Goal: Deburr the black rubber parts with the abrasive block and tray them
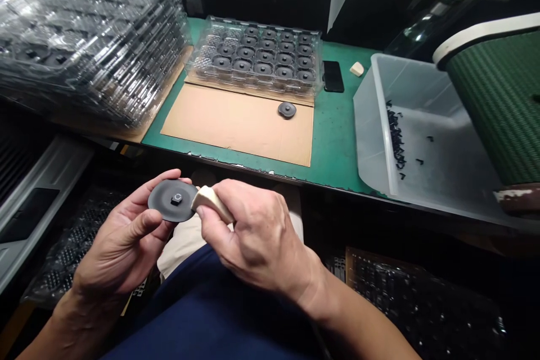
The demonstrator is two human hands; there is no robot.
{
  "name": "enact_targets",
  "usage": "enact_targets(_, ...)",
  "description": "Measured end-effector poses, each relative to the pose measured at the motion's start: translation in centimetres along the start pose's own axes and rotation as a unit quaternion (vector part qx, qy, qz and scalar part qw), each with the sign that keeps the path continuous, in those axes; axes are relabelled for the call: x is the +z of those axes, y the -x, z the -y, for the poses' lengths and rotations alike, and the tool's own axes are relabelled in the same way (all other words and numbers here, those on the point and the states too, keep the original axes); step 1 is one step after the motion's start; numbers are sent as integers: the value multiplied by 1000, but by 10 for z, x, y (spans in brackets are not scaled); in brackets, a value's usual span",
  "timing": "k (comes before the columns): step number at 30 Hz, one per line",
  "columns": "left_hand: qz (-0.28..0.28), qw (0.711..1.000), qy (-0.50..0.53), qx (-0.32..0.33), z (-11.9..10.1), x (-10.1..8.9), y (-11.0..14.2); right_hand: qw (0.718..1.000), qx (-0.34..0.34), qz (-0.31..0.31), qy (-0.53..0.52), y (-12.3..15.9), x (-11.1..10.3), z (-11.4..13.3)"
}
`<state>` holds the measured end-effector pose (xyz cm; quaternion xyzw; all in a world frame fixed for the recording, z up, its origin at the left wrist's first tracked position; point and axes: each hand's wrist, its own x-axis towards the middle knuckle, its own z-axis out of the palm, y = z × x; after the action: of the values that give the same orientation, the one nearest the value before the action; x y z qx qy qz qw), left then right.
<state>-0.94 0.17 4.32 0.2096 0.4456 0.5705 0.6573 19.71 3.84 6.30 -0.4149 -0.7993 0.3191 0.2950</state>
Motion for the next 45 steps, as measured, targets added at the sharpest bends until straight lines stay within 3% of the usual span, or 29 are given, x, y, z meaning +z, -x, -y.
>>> enact_targets(9,10,1000,7,-5,1,-2,0,999,-4,6,-37,3,4,4)
enact_targets(13,14,1000,20,-20,3,-5,-2,1000,-12,-22,17,-2,11,-15)
enact_targets(16,22,998,38,-33,5,-9,-3,996,18,-57,64,-7,14,-32)
enact_targets(20,34,998,39,-24,5,-9,-2,994,59,-37,-82,-5,11,-24)
enact_targets(23,43,998,36,-24,5,-7,-1,988,38,8,-150,-1,8,-9)
enact_targets(27,31,998,39,-30,6,-6,1,998,18,-22,-63,0,10,-6)
enact_targets(31,25,997,64,-43,8,-7,1,994,2,34,-102,-2,11,-13)
enact_targets(36,23,993,77,-87,11,-7,-3,998,-52,-24,10,-4,13,-21)
enact_targets(41,-10,993,74,-91,8,-7,-5,998,5,30,-52,1,12,-14)
enact_targets(45,-18,993,63,-97,4,-7,-5,999,19,-17,-24,4,9,-11)
